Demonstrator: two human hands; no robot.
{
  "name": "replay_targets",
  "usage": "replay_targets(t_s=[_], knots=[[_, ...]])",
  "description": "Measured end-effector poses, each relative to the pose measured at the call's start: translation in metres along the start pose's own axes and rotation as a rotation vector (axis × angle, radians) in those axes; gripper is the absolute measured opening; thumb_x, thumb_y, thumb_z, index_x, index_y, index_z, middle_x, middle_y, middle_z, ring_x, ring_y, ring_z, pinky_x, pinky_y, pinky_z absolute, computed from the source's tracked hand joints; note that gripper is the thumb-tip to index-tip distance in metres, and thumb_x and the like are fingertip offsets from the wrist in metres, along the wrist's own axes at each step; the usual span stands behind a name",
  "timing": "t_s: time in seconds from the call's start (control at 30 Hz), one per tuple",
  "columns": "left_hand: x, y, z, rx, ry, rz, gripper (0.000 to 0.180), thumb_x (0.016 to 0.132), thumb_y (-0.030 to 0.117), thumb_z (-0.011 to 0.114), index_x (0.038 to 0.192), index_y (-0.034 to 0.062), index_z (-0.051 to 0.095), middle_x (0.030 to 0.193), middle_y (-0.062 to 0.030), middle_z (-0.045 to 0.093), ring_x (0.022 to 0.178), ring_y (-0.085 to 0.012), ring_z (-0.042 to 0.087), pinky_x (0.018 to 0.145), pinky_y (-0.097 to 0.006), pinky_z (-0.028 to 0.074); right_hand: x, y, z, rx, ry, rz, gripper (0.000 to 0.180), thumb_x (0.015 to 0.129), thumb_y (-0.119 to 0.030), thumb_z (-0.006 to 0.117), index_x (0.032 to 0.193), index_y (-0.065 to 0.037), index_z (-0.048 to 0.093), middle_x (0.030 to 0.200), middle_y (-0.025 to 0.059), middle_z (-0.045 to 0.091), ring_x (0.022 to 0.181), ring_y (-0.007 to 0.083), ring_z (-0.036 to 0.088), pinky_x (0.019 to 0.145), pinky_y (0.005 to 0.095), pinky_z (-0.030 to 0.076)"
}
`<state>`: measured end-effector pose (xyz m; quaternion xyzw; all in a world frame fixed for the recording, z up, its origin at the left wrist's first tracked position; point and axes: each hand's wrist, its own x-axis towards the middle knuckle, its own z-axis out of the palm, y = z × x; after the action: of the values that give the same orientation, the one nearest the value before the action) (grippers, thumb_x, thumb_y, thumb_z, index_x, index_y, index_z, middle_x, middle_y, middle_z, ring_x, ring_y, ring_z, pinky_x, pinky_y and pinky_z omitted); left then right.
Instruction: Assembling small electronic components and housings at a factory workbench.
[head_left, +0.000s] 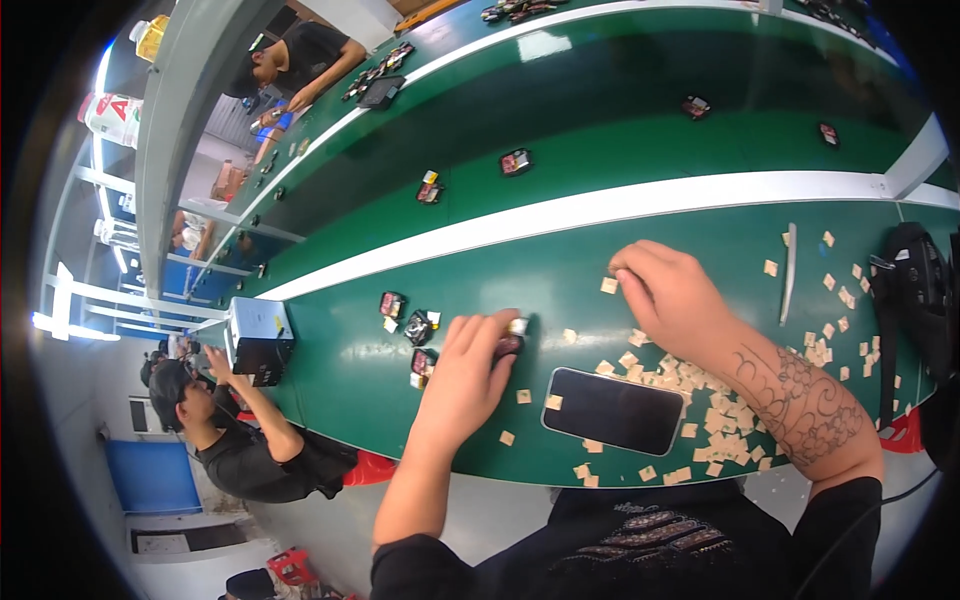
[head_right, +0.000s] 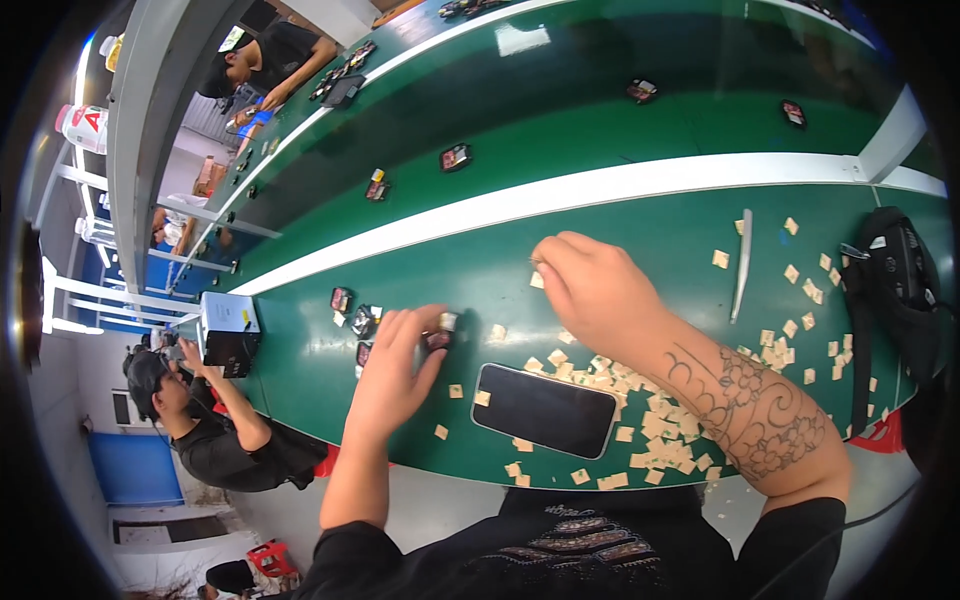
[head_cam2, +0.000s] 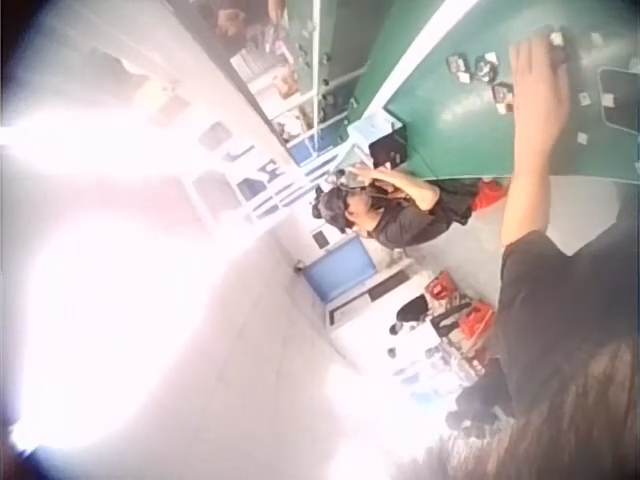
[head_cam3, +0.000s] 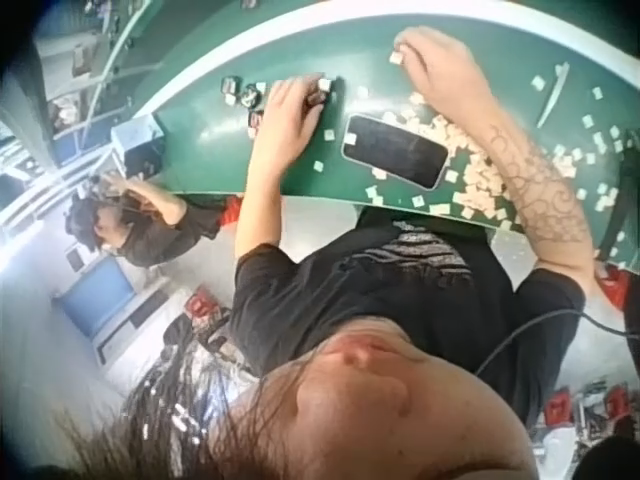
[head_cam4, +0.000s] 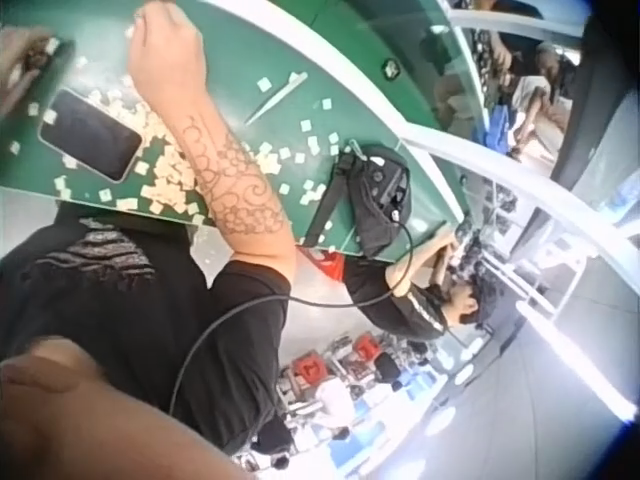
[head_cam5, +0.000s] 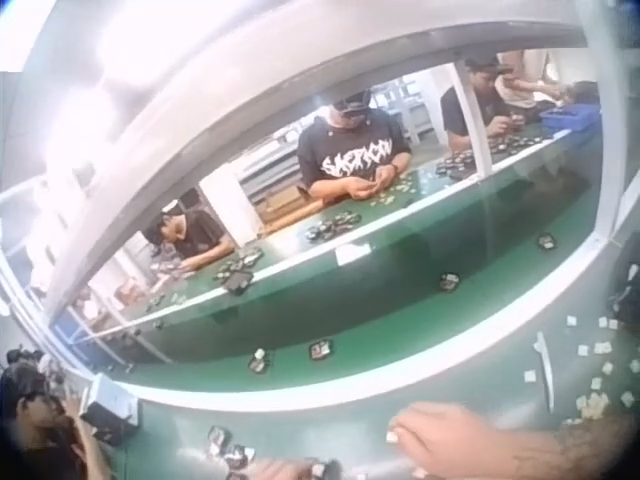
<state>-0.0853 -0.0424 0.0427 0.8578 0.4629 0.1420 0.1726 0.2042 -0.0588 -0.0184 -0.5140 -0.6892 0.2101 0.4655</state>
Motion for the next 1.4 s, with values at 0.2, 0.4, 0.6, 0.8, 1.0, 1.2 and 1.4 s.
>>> replay_targets(t_s=[0.2,0.4,0.6,0.8,1.0,1.2,1.4], knots=[[0.057,0.008,0.035,-0.176,0.080,0.429,0.093,0.076,-0.006,0.086,0.159,0.0057,0.045,0.136,-0.0179,0.060,0.121,-0.0367,0.060,0.102,-0.045,0.052,0.002,-0.006,-0.010,0.112,-0.058,-0.091,0.016,0.102,-0.007,0.067,0.117,-0.006,0.072,0.101,0.0134,0.066,0.082,0.0368,0.070,0.071,0.0454,0.055],[0.084,0.018,0.055,-0.368,-0.092,0.173,0.105,0.080,-0.003,0.088,0.169,0.0087,0.033,0.136,-0.0161,0.056,0.122,-0.0298,0.060,0.103,-0.040,0.053,-0.004,0.000,-0.016,0.045,-0.241,-0.088,0.018,0.101,-0.010,0.070,0.119,-0.012,0.075,0.103,0.0075,0.058,0.078,0.0287,0.067,0.068,0.0432,0.054],[0.081,0.014,0.052,-0.487,-0.160,0.365,0.102,0.080,-0.008,0.081,0.168,0.0112,0.034,0.149,-0.0197,0.049,0.137,-0.0360,0.057,0.110,-0.044,0.053,0.004,-0.004,-0.018,-0.137,-0.341,-0.138,0.020,0.098,-0.010,0.073,0.118,-0.013,0.076,0.103,0.0068,0.055,0.081,0.0266,0.068,0.069,0.0417,0.057],[0.075,0.006,0.041,-0.152,0.092,0.326,0.092,0.081,0.011,0.089,0.159,0.0080,0.041,0.142,-0.0192,0.052,0.125,-0.0412,0.059,0.109,-0.049,0.045,0.005,-0.006,-0.016,-0.175,-0.371,-0.139,0.032,0.093,-0.001,0.075,0.123,-0.010,0.078,0.101,0.0048,0.054,0.071,0.0188,0.062,0.064,0.0358,0.052],[0.077,-0.001,0.048,-0.232,-0.061,0.418,0.072,0.081,0.004,0.089,0.142,0.0062,0.051,0.133,-0.0146,0.063,0.121,-0.0366,0.063,0.104,-0.047,0.050,0.005,-0.016,-0.019,-0.240,-0.317,-0.096,0.028,0.091,-0.002,0.073,0.118,-0.008,0.075,0.102,0.0063,0.056,0.083,0.0259,0.068,0.070,0.0412,0.057],[0.078,-0.005,0.053,-0.512,-0.196,0.379,0.064,0.083,-0.004,0.083,0.139,0.0048,0.052,0.134,-0.0157,0.062,0.124,-0.0395,0.063,0.104,-0.046,0.054,0.005,-0.011,-0.019,-0.218,-0.292,-0.098,0.029,0.092,0.004,0.073,0.120,-0.004,0.077,0.100,0.0089,0.063,0.079,0.0251,0.068,0.069,0.0381,0.057],[0.068,0.014,0.043,-0.437,-0.056,0.348,0.059,0.084,-0.001,0.082,0.136,0.0041,0.055,0.131,-0.0162,0.063,0.121,-0.0391,0.064,0.101,-0.045,0.055,-0.001,-0.012,-0.017,-0.210,-0.294,-0.058,0.027,0.093,0.003,0.072,0.119,-0.004,0.077,0.100,0.0089,0.063,0.081,0.0249,0.069,0.070,0.0386,0.056]])
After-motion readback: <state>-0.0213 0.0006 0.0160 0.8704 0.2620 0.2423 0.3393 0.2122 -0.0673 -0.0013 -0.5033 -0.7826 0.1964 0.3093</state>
